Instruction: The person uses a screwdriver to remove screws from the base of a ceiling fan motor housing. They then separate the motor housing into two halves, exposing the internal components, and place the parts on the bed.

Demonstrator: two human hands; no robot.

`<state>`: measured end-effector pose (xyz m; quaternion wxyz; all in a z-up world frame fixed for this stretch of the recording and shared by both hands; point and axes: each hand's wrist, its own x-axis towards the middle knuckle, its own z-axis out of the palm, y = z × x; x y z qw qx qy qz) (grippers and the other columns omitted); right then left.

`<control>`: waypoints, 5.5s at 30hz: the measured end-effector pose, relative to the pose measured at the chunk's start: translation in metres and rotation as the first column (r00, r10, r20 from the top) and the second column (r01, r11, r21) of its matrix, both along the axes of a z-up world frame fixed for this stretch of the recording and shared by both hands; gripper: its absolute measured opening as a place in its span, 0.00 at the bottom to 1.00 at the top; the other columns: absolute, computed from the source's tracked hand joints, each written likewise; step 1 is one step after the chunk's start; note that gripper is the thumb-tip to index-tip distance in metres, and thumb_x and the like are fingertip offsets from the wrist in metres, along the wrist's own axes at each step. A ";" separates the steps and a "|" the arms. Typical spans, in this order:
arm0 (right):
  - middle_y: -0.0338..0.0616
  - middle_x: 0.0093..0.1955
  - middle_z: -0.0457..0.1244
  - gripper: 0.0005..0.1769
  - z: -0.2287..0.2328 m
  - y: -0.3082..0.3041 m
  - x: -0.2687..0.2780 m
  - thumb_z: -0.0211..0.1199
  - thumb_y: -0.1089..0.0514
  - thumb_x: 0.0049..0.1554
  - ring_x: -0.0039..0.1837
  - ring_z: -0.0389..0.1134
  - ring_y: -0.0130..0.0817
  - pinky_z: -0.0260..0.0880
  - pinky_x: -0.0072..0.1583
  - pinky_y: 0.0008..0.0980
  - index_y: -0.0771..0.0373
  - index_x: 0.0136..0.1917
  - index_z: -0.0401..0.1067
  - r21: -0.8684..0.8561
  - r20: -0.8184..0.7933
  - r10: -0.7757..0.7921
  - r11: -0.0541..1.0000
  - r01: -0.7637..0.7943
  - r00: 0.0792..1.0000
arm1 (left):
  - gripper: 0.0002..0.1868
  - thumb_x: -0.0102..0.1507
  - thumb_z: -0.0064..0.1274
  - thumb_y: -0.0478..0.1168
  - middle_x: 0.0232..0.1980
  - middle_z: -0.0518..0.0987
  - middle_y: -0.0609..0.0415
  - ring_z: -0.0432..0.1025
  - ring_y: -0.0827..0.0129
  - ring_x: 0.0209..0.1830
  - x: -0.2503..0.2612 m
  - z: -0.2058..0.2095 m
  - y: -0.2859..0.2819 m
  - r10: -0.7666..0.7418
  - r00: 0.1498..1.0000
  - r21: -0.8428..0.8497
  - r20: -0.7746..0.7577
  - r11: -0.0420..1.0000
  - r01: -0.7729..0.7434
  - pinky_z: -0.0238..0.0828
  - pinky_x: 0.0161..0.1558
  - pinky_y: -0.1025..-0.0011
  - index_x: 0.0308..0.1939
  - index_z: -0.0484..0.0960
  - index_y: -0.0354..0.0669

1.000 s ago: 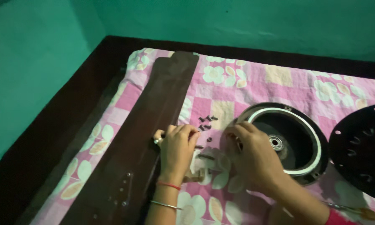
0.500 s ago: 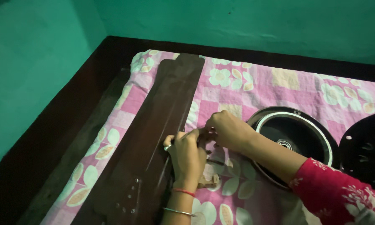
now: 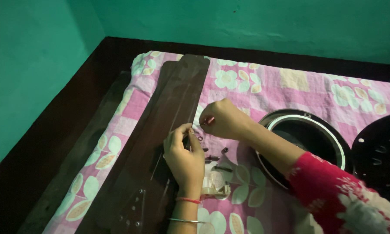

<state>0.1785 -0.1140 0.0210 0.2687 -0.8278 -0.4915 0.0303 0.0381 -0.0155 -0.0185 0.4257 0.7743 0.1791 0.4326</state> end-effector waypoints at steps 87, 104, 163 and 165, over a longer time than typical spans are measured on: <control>0.53 0.53 0.66 0.15 -0.014 -0.002 -0.047 0.67 0.69 0.45 0.51 0.71 0.52 0.72 0.52 0.46 0.63 0.48 0.78 -0.209 0.065 -0.062 0.975 0.074 0.996 | 0.14 0.50 0.56 0.24 0.52 0.76 0.44 0.70 0.48 0.53 -0.009 0.003 0.015 -0.065 0.936 0.208 -0.345 0.967 0.144 0.67 0.55 0.58 0.39 0.86 0.29; 0.57 0.55 0.63 0.20 -0.013 -0.033 -0.051 0.65 0.68 0.45 0.55 0.70 0.53 0.72 0.54 0.44 0.71 0.52 0.69 -0.479 0.211 -0.031 0.868 0.131 0.977 | 0.06 0.57 0.64 0.38 0.49 0.74 0.51 0.67 0.53 0.52 -0.009 0.008 0.014 -0.080 0.918 0.189 -0.388 0.968 0.164 0.67 0.53 0.60 0.33 0.86 0.39; 0.42 0.44 0.69 0.11 -0.002 -0.237 -0.172 0.72 0.61 0.50 0.41 0.72 0.31 0.73 0.42 0.30 0.62 0.47 0.78 0.366 0.050 -0.701 0.676 0.640 0.712 | 0.06 0.63 0.61 0.38 0.48 0.80 0.50 0.70 0.52 0.52 -0.007 -0.001 0.022 -0.217 0.961 0.328 -0.170 0.908 0.262 0.68 0.53 0.58 0.42 0.88 0.42; 0.43 0.44 0.68 0.14 -0.012 -0.260 -0.171 0.71 0.60 0.51 0.42 0.72 0.32 0.72 0.44 0.30 0.64 0.51 0.76 0.372 -0.067 -0.763 0.579 0.726 0.643 | 0.06 0.63 0.60 0.37 0.47 0.80 0.50 0.70 0.51 0.52 -0.012 0.008 0.015 -0.190 0.970 0.407 -0.152 0.882 0.237 0.68 0.54 0.58 0.43 0.88 0.42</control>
